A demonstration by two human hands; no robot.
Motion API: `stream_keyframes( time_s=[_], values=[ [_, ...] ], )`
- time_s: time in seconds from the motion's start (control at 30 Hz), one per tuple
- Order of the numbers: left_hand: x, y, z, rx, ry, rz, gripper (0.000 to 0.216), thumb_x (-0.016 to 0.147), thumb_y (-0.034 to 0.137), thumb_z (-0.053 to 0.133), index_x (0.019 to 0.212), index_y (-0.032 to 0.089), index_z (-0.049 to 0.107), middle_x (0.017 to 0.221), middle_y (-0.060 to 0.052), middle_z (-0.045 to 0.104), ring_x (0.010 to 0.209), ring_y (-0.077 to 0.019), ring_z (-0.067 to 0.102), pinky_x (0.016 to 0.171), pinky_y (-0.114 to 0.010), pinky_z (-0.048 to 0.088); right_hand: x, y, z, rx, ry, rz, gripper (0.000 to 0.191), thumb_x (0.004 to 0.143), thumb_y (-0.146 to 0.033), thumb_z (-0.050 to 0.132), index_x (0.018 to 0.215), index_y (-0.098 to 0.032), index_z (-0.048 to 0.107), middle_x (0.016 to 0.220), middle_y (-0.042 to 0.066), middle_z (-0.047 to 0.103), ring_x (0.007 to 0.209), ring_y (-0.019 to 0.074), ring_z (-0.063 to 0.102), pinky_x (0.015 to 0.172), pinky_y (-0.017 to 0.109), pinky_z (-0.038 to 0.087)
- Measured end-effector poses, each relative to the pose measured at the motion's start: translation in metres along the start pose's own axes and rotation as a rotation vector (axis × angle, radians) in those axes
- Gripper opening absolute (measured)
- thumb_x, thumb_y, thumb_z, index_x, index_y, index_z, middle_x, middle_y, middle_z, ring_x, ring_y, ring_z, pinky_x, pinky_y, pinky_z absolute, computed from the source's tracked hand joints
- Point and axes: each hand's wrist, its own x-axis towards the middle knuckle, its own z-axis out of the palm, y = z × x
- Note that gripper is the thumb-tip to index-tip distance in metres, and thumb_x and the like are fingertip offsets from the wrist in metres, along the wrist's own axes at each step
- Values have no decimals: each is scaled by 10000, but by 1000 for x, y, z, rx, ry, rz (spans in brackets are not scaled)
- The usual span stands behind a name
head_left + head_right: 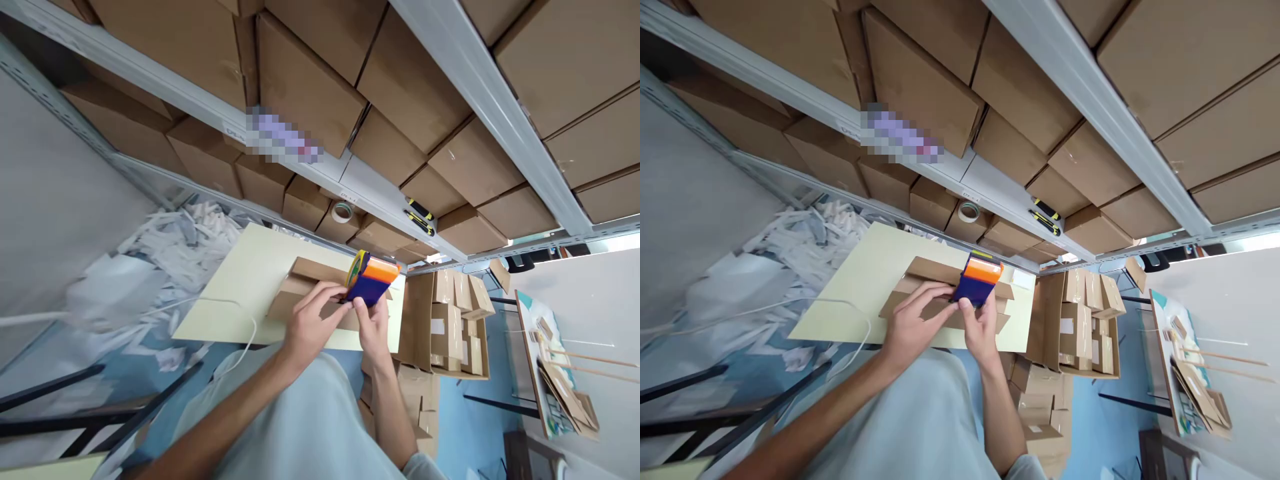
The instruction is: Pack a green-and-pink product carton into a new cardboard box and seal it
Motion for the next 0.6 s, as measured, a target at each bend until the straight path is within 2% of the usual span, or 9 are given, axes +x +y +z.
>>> stream_keyframes(
  time_s=[0.1, 0.2, 0.3, 0.37, 0.47, 0.6],
  values=[
    [-10, 19, -23, 62, 35, 100, 90, 1028, 248, 724, 1103, 246, 774, 1055, -25, 827, 923, -163, 802, 893, -251, 645, -23, -19, -3, 9, -61, -18, 442, 1037, -612, 709, 1269, -237, 681, 1167, 112, 796, 1063, 255, 768, 1018, 410, 641],
    [-19, 28, -39, 75, 24, 180, 113, 1053, 215, 696, 1122, 256, 775, 1048, -16, 840, 941, -156, 815, 907, -234, 637, -28, -32, 0, 71, -192, -3, 467, 991, -671, 751, 1178, -243, 734, 1083, 115, 820, 1016, 286, 790, 984, 451, 669],
    [-25, 25, -47, 95, -34, 149, 141, 1079, 254, 652, 1146, 249, 777, 1091, -31, 845, 984, -174, 823, 931, -251, 646, -20, -36, 8, 83, -295, 67, 572, 957, -772, 730, 1126, -228, 779, 1041, 121, 832, 1069, 317, 799, 994, 473, 676],
    [-25, 22, -55, 108, -75, 124, 152, 1078, 267, 644, 1141, 247, 780, 1081, -27, 844, 977, -177, 820, 950, -260, 647, -15, -33, 12, 61, -300, 91, 599, 956, -796, 712, 1092, -217, 786, 1025, 115, 837, 1055, 305, 803, 992, 451, 677],
    [-19, 25, -73, 124, -90, 102, 185, 1056, 272, 662, 1205, 250, 769, 1093, -26, 833, 982, -188, 804, 969, -292, 649, -13, -28, 10, -4, -298, 95, 581, 953, -768, 740, 1123, -213, 771, 1083, 106, 843, 1015, 281, 806, 959, 419, 682],
    [0, 44, -102, 89, -39, 58, 317, 1056, 318, 630, 1351, 246, 721, 1256, -77, 782, 1117, -229, 757, 945, -346, 655, -11, -28, -4, -106, -398, 51, 510, 954, -681, 800, 1191, -231, 753, 1099, 89, 837, 985, 275, 804, 907, 404, 685]
  ],
)
